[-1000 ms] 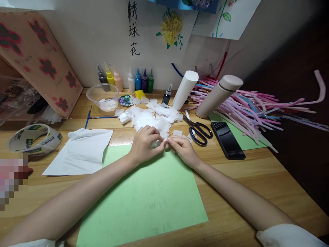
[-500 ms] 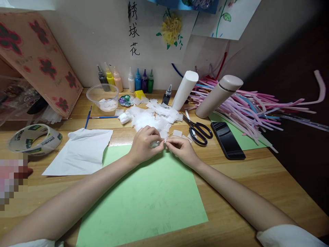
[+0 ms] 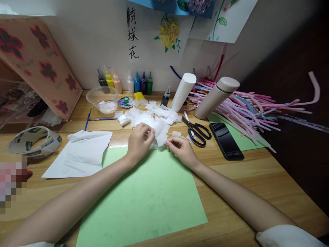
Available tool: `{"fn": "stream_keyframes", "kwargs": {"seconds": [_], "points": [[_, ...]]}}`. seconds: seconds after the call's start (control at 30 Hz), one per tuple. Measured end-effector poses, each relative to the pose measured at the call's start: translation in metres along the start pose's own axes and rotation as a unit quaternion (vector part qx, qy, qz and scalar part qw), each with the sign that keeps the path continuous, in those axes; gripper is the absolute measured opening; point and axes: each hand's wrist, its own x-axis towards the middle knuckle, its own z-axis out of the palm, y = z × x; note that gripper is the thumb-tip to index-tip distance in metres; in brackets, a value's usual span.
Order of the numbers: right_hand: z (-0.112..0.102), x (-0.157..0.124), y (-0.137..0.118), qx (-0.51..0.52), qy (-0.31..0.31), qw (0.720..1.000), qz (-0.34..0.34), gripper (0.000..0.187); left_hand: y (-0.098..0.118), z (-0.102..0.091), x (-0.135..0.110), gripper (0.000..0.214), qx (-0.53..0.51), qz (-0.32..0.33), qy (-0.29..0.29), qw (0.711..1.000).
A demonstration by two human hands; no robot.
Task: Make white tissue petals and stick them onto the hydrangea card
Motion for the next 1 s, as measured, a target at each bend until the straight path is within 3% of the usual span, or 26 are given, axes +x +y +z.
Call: {"fn": "stream_keyframes", "kwargs": {"seconds": [0.13,0.23,0.3,0.4,0.47,0.57,0.7,0.83,1.0], "points": [[-0.003,0.004,0.001,-0.006,0.030,0.999,0.010,0.022,-0.010,-0.001,0.006,0.014,0.023,-0.088,0.083,0.992],[-0.025,0.013,-0.003,-0.061,0.064,0.996,0.013,0.023,-0.006,-0.002,0.004,0.021,0.039,-0.045,0.082,0.995],[-0.049,0.020,-0.008,-0.161,0.054,0.985,0.015,0.017,0.001,-0.002,0.000,0.034,0.046,0.019,0.044,0.998],[-0.081,0.024,-0.014,-0.308,-0.060,0.949,0.035,0.005,0.009,-0.001,-0.006,0.048,0.068,0.114,-0.061,0.989],[-0.090,0.023,-0.016,-0.360,-0.103,0.926,0.043,0.006,0.009,0.001,-0.008,0.049,0.087,0.134,-0.112,0.981],[-0.084,0.021,-0.016,-0.381,-0.130,0.915,0.031,0.004,0.004,0.006,-0.007,0.044,0.113,0.088,-0.112,0.983],[-0.069,0.022,-0.018,-0.312,-0.162,0.935,-0.037,0.012,-0.005,0.009,-0.005,0.045,0.156,0.017,-0.058,0.986],[-0.063,0.024,-0.017,-0.282,-0.115,0.949,-0.082,0.036,-0.010,0.008,-0.004,0.040,0.180,0.038,-0.077,0.980],[-0.048,0.027,-0.003,-0.253,-0.125,0.952,-0.121,0.021,-0.010,0.005,-0.004,0.032,0.149,0.067,-0.128,0.978]]}}
